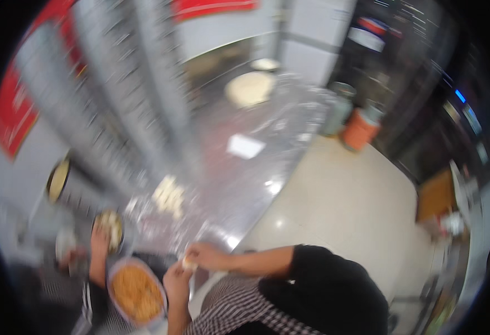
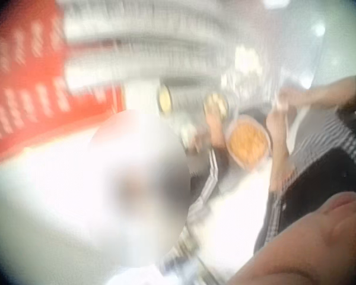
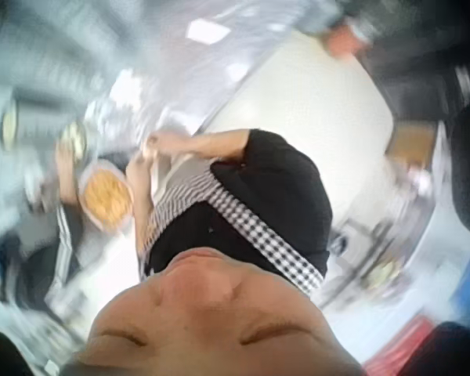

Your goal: The person rolls a large dough mass into a rope, cuts it into small pieces, and shapes them into balls. They then flatten each piece, fill it with a brown mixture, and seal it into a bun. The finished buns are placed into a steamer basket.

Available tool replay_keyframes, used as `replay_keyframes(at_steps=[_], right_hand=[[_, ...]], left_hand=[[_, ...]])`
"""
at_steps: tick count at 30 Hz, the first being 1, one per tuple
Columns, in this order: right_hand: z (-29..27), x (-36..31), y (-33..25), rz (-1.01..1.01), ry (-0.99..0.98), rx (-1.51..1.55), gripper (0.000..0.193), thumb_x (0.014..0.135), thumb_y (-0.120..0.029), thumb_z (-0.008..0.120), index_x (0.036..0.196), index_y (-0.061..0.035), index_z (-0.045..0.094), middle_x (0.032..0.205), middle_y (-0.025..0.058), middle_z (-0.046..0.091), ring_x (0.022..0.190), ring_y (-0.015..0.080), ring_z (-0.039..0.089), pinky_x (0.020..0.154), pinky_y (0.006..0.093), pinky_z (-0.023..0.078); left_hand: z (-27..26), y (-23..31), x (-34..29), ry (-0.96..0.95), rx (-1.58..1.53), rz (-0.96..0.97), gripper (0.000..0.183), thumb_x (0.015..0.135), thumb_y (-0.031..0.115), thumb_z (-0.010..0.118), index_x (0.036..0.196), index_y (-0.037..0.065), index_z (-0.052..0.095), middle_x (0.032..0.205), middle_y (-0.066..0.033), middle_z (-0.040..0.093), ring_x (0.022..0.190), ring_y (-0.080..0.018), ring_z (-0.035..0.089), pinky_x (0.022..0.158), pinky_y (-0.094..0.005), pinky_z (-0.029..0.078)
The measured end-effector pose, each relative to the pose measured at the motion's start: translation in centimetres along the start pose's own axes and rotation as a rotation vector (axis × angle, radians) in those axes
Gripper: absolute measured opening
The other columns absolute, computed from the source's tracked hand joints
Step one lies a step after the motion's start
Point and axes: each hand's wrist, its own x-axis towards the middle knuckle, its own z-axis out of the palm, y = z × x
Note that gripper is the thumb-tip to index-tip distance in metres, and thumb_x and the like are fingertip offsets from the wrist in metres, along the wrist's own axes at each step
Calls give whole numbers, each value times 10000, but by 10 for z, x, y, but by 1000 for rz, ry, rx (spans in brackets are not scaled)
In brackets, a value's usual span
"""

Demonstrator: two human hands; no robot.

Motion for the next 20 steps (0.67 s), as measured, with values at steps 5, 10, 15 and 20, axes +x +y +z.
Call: replay_keyframes(at_steps=[5, 10, 15, 20], right_hand=[[-25, -35, -25, 149, 1, 101, 252, 928, -251, 650, 1042, -27, 661, 871, 79, 685, 836, 154, 658, 692, 339, 532], [-57, -83, -48, 208, -2, 250, 255, 884, -233, 669, 1003, -9, 665, 870, 87, 694, 808, 175, 665, 661, 334, 537], [-55, -90, -61, 109, 38, -7, 252, 865, -224, 661, 969, 6, 663, 907, 105, 703, 796, 194, 662, 675, 342, 535], [-14, -77, -54, 96, -134, -85, 236, 851, -223, 665, 933, -9, 724, 821, 133, 735, 682, 242, 691, 605, 377, 547]], left_hand=[[30, 35, -29, -211, -182, 21, 332, 943, 140, 621, 1221, -39, 643, 1088, -82, 680, 988, -169, 612, 879, -308, 485], [72, 44, -25, -262, 452, 93, 396, 902, 105, 656, 1263, -56, 636, 1158, -139, 694, 1044, -185, 627, 943, -296, 471], [68, 58, -32, -257, 715, -95, 442, 866, 106, 702, 1284, -26, 644, 1079, -186, 719, 983, -180, 637, 935, -265, 473], [35, 25, -63, -14, 519, -49, 251, 772, 47, 757, 986, -47, 666, 901, -117, 720, 832, -158, 680, 771, -272, 536]])
